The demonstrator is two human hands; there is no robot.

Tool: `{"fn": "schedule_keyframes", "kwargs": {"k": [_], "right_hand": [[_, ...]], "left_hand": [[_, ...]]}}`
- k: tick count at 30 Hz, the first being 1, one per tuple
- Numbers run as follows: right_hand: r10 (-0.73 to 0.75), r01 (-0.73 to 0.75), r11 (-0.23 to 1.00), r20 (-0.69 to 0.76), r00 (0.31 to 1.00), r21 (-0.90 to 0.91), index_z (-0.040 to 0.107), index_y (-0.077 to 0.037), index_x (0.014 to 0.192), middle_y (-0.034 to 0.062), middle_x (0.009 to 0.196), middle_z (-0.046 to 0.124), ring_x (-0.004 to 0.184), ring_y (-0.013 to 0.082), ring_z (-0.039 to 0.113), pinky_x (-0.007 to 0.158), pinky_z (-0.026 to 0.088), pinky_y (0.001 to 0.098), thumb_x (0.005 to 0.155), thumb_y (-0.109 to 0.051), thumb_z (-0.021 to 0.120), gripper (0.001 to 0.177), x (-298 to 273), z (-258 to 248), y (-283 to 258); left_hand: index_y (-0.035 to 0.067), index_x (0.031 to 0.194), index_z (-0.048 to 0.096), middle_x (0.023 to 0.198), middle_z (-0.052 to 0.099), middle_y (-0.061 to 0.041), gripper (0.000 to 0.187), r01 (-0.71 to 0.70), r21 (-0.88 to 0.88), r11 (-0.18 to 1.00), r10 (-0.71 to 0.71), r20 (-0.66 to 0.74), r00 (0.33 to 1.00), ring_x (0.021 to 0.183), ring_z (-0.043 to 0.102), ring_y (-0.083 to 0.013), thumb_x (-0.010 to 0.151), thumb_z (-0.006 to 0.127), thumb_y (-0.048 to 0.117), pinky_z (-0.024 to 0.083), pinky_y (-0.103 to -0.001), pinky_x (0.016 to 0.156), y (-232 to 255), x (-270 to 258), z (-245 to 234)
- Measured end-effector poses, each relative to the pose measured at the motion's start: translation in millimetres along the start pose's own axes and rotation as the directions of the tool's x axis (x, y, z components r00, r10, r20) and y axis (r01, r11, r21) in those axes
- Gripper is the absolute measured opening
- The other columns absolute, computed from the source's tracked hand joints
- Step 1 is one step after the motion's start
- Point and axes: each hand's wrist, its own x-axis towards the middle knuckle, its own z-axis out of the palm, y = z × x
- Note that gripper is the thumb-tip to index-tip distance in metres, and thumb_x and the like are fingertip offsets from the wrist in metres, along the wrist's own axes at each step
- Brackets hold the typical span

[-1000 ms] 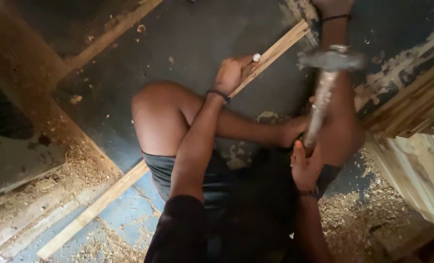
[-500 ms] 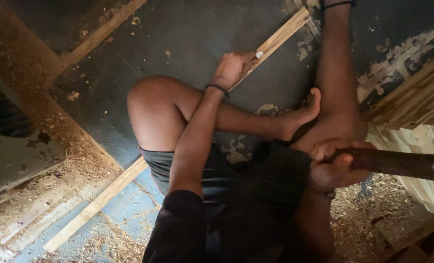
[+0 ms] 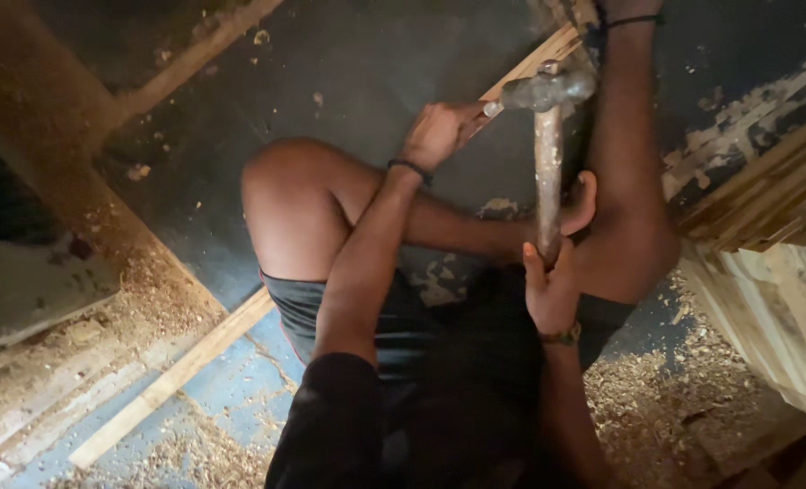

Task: The person sits on the floor and repeatedly hammers a nail into a small wooden block. They hold the nail with their left hand and strike it with a hammer in their right hand, continuing the action until the nail is driven into the wood.

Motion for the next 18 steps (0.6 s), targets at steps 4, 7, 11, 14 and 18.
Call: {"fn": "schedule_keyframes", "kwargs": {"k": [4,7,11,14,18], "right_hand": [[0.090,-0.076,0.970,-0.050,0.995,0.230,0.058,0.001,0.114,0.0064,0.076,0.057,0.064,0.0166,0.053,0.059,0.044,0.0332,0.105,-0.032,0.067,0.036,-10.9,-4.9,0.3],[0.093,-0.054,0.908,-0.075,0.993,0.416,0.055,-0.001,0.109,0.0021,0.075,0.056,0.061,0.0112,0.051,0.055,0.042,0.0277,0.104,-0.030,0.069,0.033,-20.3,-12.4,4.8],[-0.151,0.215,0.866,-0.174,0.973,0.451,0.058,-0.005,0.103,0.0035,0.071,0.057,0.059,0.0117,0.052,0.055,0.041,0.0242,0.108,-0.027,0.064,0.024,-18.6,-28.8,-8.7],[-0.202,0.350,0.757,-0.311,0.929,0.553,0.051,-0.002,0.126,0.0072,0.083,0.060,0.063,0.0140,0.056,0.059,0.047,0.0268,0.107,-0.028,0.067,0.035,-13.0,-33.6,-24.0],[-0.170,0.410,0.708,-0.425,0.889,0.575,0.050,-0.001,0.126,0.0136,0.086,0.063,0.062,0.0155,0.056,0.055,0.047,0.0283,0.106,-0.023,0.071,0.037,-2.0,-34.8,-25.3]], "left_hand": [[0.010,0.111,0.076,0.097,0.072,-0.021,0.019,0.024,-0.070,0.997,-0.036,-0.174,0.984,0.089,0.074,-0.0375,0.095,0.071,0.019,0.059,-0.041,0.073,9.6,5.2,-11.8],[0.009,0.111,0.075,0.099,0.072,-0.021,0.018,0.013,-0.095,0.995,-0.027,-0.148,0.989,0.091,0.074,-0.0377,0.096,0.070,0.018,0.059,-0.041,0.074,12.0,2.1,-11.7],[0.007,0.115,0.073,0.099,0.072,-0.022,0.023,-0.051,0.045,0.998,0.054,-0.057,0.997,0.090,0.070,-0.0415,0.093,0.069,0.014,0.057,-0.045,0.076,8.9,3.4,-17.0],[0.008,0.113,0.073,0.093,0.071,-0.022,0.019,0.022,0.091,0.996,-0.022,0.003,1.000,0.086,0.071,-0.0409,0.097,0.069,0.017,0.055,-0.048,0.073,7.7,3.0,-17.8],[0.010,0.112,0.074,0.095,0.071,-0.022,0.018,-0.018,0.031,0.999,0.019,-0.034,0.999,0.087,0.071,-0.0406,0.096,0.068,0.017,0.056,-0.046,0.072,11.0,3.0,-15.9]]}}
